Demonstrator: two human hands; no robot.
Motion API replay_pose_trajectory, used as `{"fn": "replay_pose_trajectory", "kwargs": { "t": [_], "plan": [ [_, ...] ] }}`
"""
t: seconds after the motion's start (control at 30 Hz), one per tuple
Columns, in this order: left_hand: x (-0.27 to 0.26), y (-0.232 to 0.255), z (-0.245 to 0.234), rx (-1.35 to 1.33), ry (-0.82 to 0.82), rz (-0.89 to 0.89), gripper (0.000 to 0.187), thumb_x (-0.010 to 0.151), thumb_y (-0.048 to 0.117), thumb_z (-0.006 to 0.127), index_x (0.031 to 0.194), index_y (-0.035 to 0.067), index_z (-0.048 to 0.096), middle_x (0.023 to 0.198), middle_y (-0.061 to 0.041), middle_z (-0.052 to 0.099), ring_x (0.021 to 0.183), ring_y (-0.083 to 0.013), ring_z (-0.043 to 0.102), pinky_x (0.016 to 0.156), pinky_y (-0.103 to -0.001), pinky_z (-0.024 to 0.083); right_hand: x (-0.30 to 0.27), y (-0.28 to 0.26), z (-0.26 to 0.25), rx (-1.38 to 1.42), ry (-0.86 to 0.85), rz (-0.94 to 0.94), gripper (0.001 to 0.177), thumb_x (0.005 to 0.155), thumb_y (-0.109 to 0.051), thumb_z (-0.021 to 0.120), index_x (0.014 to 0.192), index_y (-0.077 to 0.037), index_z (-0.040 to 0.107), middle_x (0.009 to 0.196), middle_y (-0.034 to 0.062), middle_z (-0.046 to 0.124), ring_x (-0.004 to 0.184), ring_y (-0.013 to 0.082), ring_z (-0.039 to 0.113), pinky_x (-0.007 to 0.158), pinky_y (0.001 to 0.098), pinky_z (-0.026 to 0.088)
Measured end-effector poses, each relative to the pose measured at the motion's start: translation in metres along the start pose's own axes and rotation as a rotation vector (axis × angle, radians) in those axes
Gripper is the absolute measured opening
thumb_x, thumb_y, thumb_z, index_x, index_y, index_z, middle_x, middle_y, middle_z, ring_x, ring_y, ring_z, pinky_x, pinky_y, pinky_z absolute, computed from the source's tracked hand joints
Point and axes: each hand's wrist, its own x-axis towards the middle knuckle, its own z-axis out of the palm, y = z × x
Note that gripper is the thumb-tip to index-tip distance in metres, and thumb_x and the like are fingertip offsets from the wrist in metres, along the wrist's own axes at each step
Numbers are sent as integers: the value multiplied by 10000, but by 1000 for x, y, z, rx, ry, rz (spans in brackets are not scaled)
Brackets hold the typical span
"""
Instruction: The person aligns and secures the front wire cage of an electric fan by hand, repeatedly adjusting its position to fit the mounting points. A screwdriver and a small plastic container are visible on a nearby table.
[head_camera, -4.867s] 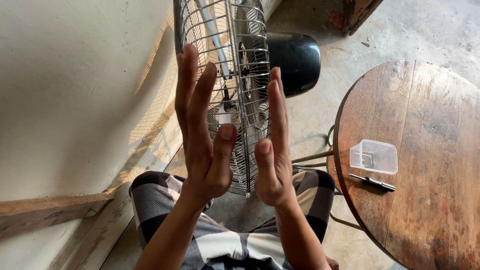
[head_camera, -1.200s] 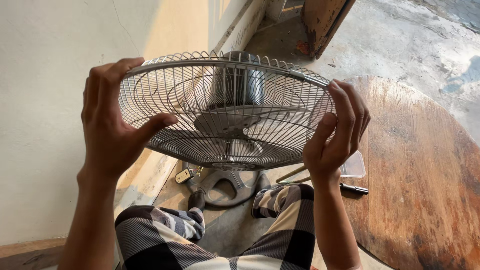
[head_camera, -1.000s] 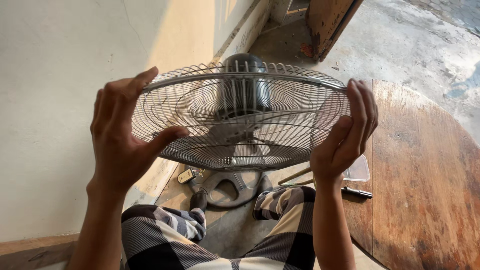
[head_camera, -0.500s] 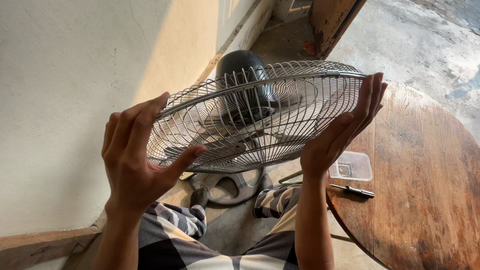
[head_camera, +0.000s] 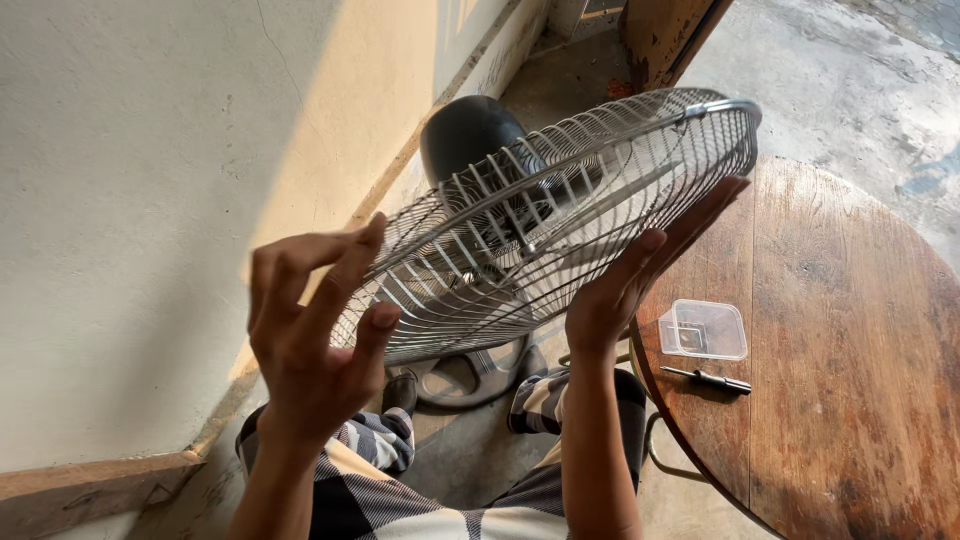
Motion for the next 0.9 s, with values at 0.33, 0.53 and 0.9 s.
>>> {"fn": "replay_pose_trajectory", "kwargs": {
  "t": [0.33,0.53,0.9],
  "plan": [
    [-12,25,3,-367,-101,-101,645,1168,537,236,1449,95,612,1207,-109,650,1112,-196,730,999,-366,635,-16,-12,1,201,-42,110,834,1111,-613,192,1666,-12,29,1763,246,11,1655,367,19,1351,465,38],
    [-21,24,10,-480,-111,-122,786,1136,610,116,1416,79,624,1247,-133,680,1118,-208,751,1016,-371,656,-30,-24,1,158,-52,68,816,1120,-628,165,1687,-57,22,1781,220,12,1674,375,5,1376,487,31],
    [-49,33,43,-552,-85,-99,621,1102,422,245,1439,43,605,1410,-165,636,1262,-255,666,1043,-380,568,-38,-36,-7,95,-48,51,813,1104,-689,123,1705,-145,57,1808,173,24,1697,386,-8,1391,558,3]
  ]
}}
